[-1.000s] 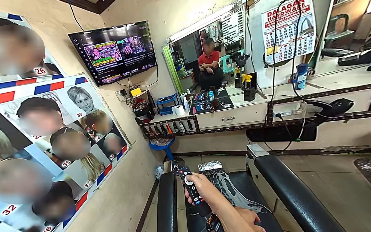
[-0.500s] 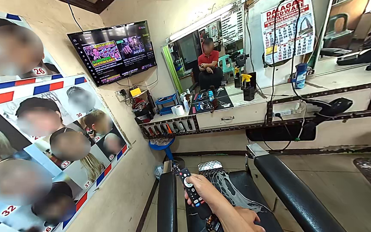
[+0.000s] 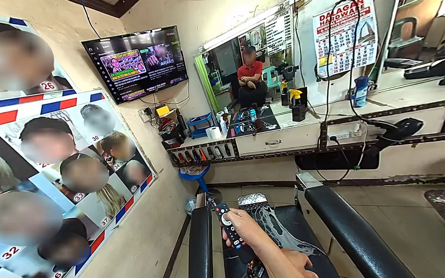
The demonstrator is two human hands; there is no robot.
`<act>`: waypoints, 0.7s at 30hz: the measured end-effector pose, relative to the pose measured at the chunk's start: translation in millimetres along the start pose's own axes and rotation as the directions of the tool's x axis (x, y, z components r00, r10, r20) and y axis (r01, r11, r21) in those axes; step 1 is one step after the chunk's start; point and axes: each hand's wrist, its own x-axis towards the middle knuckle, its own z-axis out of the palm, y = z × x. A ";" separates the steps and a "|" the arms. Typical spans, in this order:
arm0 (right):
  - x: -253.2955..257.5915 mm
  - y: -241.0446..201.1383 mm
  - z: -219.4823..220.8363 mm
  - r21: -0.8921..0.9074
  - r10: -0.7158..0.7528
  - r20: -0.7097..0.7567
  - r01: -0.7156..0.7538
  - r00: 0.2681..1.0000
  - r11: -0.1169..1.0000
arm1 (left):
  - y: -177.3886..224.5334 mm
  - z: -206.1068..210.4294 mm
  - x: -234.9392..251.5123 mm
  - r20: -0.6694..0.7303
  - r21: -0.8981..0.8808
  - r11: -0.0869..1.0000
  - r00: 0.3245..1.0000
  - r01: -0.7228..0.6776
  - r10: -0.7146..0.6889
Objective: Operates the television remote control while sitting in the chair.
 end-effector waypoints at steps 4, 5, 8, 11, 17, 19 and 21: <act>-0.8 -1.0 0.4 0.036 0.005 0.008 -0.006 1.000 0.999 | 0.5 0.5 0.5 -0.007 0.010 1.000 1.000 0.003 -0.002; -0.6 -0.8 0.5 0.044 0.005 0.007 -0.005 1.000 0.999 | 0.6 0.8 1.0 -0.007 0.011 1.000 1.000 0.004 -0.004; 0.3 0.5 0.4 0.060 -0.001 0.014 0.000 1.000 0.998 | -0.1 1.3 1.7 -0.008 0.010 1.000 1.000 0.004 -0.004; 0.1 0.9 0.4 0.060 -0.004 0.021 0.003 1.000 0.998 | -0.7 1.7 1.9 -0.012 0.010 1.000 1.000 -0.002 0.002; -0.3 1.4 0.5 0.039 -0.021 0.026 0.020 0.999 0.999 | 0.5 1.7 -0.5 -0.026 0.012 1.000 1.000 -0.010 0.010; -0.1 1.4 0.0 0.037 -0.020 0.030 0.019 0.999 0.999 | 0.0 2.0 -0.1 -0.028 0.009 1.000 1.000 -0.011 0.011; -0.1 1.5 0.1 0.036 -0.020 0.029 0.018 0.999 0.999 | -1.7 3.0 1.5 -0.029 0.018 1.000 0.999 -0.012 0.013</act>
